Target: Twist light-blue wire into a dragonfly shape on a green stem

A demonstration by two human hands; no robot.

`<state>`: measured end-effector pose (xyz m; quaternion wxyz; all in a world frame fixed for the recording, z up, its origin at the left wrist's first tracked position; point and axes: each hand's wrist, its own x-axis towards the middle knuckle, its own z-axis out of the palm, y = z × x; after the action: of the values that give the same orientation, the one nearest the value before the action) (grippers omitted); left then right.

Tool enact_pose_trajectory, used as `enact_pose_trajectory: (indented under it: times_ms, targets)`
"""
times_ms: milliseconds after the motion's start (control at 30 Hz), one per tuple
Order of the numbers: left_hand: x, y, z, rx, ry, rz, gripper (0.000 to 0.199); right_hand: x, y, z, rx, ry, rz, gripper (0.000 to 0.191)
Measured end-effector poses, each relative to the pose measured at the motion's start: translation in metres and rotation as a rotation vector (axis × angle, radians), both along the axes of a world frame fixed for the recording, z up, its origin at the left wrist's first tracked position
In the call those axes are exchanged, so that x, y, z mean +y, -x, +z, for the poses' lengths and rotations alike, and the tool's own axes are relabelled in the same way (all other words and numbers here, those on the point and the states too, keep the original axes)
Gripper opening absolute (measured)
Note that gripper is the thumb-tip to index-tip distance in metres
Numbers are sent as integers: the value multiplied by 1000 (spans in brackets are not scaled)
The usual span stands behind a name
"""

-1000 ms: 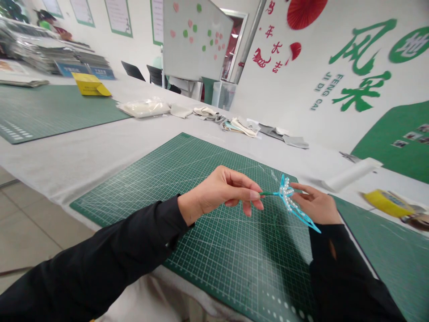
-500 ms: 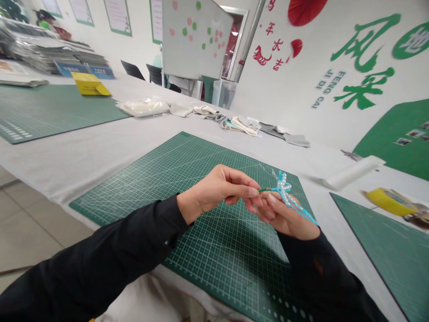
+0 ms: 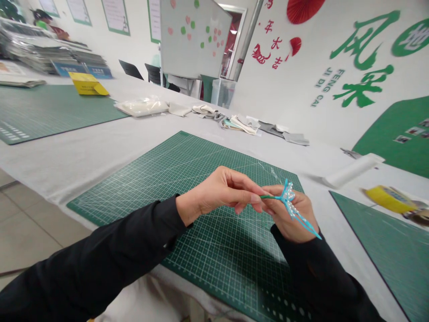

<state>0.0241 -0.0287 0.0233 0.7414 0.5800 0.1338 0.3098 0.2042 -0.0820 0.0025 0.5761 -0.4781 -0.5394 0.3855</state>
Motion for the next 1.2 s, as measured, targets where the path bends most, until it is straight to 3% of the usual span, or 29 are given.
enact_pose_trajectory:
  times_ms: [200, 567, 900, 1200]
  targets:
    - [-2, -1, 5, -5, -43, 29, 52, 0, 3, 1, -24, -86, -158, 14]
    - [-1, -2, 2, -60, -74, -22, 26, -1, 5, 2, -68, -129, -245, 13]
    - [-1, -2, -3, -42, -61, -94, 15, -2, 5, 3, -123, -174, -278, 13]
    - [0, 1, -3, 42, -82, -98, 10, -2, 7, 1, -166, -251, -218, 13]
